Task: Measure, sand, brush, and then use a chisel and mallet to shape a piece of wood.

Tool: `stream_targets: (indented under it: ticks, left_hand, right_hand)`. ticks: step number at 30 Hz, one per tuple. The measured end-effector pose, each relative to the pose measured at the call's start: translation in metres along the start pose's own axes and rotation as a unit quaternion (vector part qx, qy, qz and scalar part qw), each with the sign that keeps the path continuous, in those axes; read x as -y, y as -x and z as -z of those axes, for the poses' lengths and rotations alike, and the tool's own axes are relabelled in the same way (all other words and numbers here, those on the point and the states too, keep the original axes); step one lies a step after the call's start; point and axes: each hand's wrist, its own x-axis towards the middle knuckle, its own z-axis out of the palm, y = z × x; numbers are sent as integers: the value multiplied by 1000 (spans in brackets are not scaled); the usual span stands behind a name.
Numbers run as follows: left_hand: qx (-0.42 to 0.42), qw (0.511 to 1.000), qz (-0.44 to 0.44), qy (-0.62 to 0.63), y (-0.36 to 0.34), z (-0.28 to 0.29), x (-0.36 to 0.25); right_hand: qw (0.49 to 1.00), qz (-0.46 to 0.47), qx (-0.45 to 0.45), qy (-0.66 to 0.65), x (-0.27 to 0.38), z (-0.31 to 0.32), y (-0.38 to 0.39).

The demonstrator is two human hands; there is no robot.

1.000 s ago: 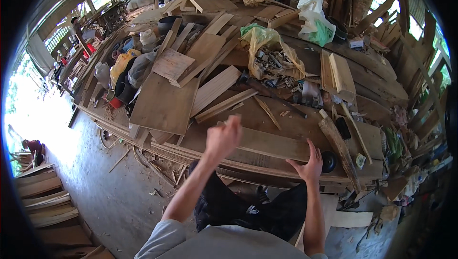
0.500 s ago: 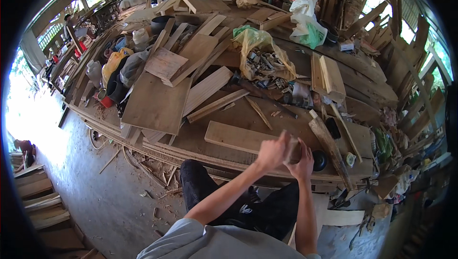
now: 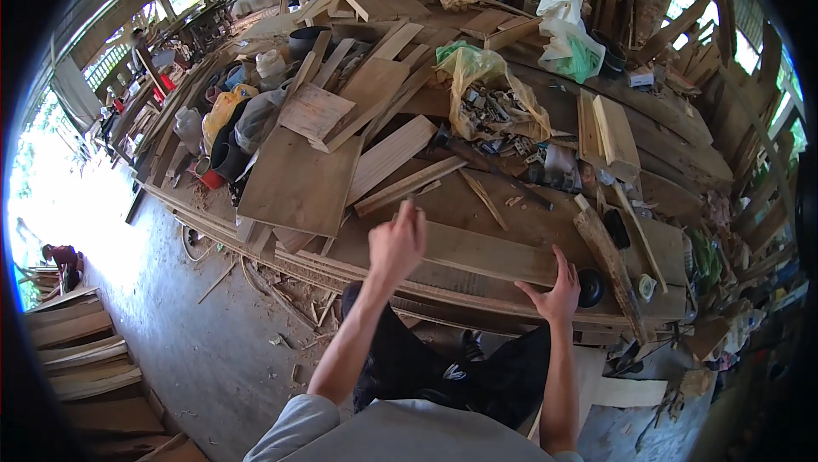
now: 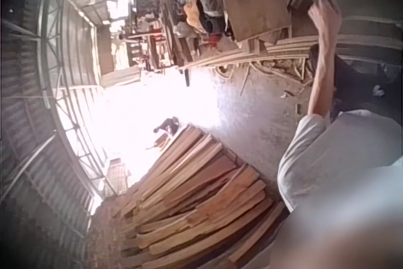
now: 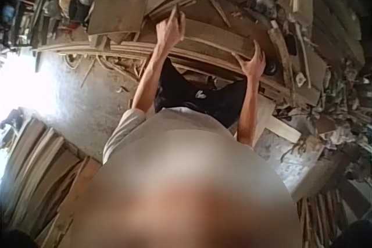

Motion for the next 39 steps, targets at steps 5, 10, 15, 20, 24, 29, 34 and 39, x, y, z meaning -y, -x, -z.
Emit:
stream_targets:
  ticks: [5,10,15,20,24,29,34,39]
  left_hand:
    - [73,988,-120,66,14,-74,-92]
    - [111,959,-194,175,34,-122,-142]
    - [205,964,-129,112,28,-88,-96]
    - [74,984,36,160,25,-25,0]
    - [-39,991,55,117,9,18,64]
    - [-99,982,60,149,-12,30,95]
    - [-24,937,107,333,-19,-4,112]
    - [102,989,91,57,8,-19,111]
  right_hand:
    - [1000,-19,14,-7,7,-1,-1]
    - [999,51,-3,18,-16,-16,0]
    - [999,1,34,-12,2,0,-1]
    - [999,-25,28,-21,8,4,-4]
    - [1000,-10,1,-18,5,2,-2]
    - [1000,-15,10,-23,6,3,-2]
    - [1000,-20,21,-12,7,1,-3]
    - [1000,-6,21,-18,8,4,-4]
